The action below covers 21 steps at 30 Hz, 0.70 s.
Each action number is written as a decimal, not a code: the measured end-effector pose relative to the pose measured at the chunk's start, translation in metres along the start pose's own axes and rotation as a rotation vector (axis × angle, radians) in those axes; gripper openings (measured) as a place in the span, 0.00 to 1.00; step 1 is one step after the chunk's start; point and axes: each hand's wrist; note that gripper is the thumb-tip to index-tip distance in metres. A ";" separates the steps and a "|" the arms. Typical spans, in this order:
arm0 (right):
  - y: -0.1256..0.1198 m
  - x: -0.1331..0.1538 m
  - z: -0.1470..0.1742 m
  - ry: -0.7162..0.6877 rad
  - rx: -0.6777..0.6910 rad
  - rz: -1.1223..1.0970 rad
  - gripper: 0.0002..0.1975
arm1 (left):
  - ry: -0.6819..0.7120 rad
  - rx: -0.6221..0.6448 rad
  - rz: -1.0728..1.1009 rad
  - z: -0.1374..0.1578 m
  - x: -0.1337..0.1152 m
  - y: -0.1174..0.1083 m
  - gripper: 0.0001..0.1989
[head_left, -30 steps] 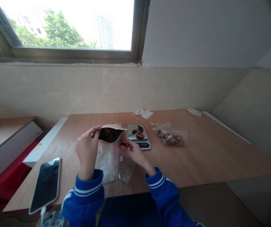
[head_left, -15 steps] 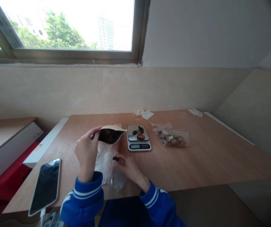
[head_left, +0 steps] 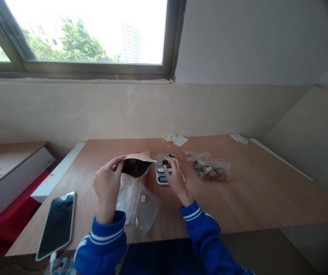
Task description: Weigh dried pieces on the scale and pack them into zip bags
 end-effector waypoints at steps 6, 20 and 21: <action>-0.026 0.085 0.013 -0.400 0.244 -0.220 0.13 | 0.009 0.019 0.049 0.010 0.001 0.001 0.10; 0.025 0.109 -0.021 -0.138 0.799 0.234 0.21 | -0.031 0.105 0.062 0.038 0.008 0.013 0.11; 0.032 0.108 -0.024 -0.130 0.785 0.217 0.21 | -0.030 0.103 0.065 0.039 0.007 0.013 0.11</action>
Point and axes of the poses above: each hand's wrist, its own z-axis away from the middle knuckle, its own y-axis out of the palm, x = y × z, and after that the axes turned 5 degrees about y, right-handed
